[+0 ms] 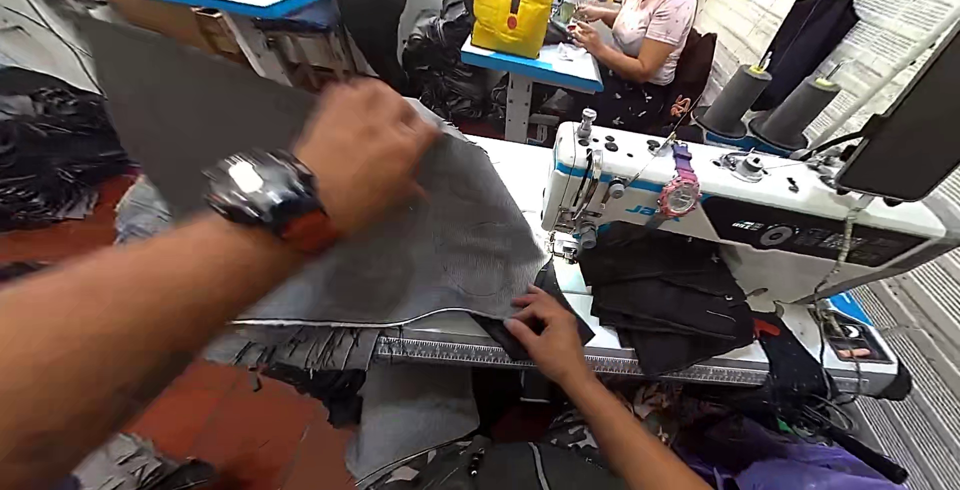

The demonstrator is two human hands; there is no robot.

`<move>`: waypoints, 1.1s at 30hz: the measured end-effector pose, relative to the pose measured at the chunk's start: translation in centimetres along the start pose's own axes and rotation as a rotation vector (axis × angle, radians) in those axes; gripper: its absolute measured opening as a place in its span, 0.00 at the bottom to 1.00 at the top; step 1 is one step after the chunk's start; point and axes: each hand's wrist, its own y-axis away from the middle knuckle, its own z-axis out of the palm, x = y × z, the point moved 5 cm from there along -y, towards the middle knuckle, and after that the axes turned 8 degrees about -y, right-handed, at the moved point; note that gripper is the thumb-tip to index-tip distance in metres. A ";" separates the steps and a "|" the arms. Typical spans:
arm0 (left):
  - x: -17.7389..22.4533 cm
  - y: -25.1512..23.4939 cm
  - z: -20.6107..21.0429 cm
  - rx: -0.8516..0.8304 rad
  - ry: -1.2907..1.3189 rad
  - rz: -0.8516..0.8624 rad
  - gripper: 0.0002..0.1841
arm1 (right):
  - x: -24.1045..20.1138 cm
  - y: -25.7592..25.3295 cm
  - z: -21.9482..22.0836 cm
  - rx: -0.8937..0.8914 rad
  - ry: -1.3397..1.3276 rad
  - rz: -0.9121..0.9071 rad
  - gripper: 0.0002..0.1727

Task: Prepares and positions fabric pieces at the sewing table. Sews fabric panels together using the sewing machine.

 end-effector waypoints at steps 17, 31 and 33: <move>11.2 -1.8 4.5 -0.159 0.248 -0.226 0.15 | 0.5 -6.3 -1.8 -0.160 0.666 0.380 0.21; 17.2 4.4 11.3 -0.293 0.838 -0.406 0.12 | -1.6 4.5 -0.5 -0.112 0.418 -0.328 0.17; 16.8 4.2 11.7 -0.261 0.856 -0.446 0.13 | 0.0 4.0 -2.2 -0.014 0.497 -0.309 0.19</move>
